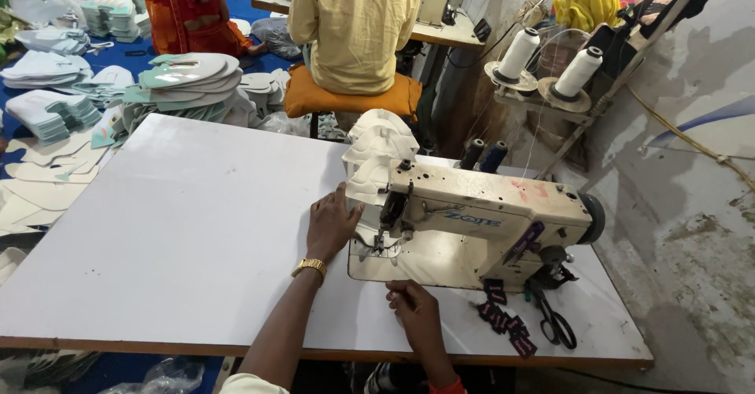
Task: The person operates a sewing machine to stitch white fabric pieces, likely face masks. They repeatedly feed the fabric through the machine, guide it with both hands, and stack the finished pieces on the table.
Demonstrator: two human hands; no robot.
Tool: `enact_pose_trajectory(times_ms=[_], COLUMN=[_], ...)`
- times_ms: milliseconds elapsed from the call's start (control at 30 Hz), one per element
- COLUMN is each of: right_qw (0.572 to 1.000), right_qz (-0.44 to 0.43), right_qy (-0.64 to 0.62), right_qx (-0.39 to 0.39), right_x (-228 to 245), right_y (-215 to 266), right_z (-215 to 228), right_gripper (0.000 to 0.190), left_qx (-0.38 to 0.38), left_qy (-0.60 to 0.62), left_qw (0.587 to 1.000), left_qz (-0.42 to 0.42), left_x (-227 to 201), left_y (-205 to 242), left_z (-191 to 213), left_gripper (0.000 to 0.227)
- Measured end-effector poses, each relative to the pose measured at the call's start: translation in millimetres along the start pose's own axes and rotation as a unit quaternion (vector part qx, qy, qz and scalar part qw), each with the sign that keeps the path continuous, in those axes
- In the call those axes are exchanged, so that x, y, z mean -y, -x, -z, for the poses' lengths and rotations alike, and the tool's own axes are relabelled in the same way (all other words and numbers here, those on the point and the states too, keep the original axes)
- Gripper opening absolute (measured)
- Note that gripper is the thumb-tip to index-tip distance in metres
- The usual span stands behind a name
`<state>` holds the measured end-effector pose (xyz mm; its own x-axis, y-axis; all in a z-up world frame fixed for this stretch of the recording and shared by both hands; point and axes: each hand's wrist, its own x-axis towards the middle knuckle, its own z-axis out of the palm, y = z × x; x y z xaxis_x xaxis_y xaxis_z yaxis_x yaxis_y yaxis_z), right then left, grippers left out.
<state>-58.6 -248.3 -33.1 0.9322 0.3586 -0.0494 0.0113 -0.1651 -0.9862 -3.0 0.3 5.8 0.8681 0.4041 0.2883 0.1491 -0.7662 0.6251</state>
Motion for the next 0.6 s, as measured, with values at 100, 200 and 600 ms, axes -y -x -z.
enact_pose_trajectory(times_ms=[100,200,600], right_qw=[1.0,1.0,1.0], right_qz=[0.001,0.019,0.017], right_qy=[0.001,-0.01,0.007], right_qx=[-0.002,0.001,0.007], right_x=[-5,-12,-8], right_y=[-1,-4,-2], right_z=[1,2,3], right_gripper=[0.02,0.02,0.019], left_qx=[-0.003,-0.005,-0.011], left_qy=[-0.003,0.008,0.0], left_qw=[1.0,1.0,1.0], left_qz=[-0.003,-0.001,-0.004], left_x=[1,2,4], left_y=[0,-1,-1], left_z=[-2,-3,-6], left_gripper=[0.07,0.07,0.07])
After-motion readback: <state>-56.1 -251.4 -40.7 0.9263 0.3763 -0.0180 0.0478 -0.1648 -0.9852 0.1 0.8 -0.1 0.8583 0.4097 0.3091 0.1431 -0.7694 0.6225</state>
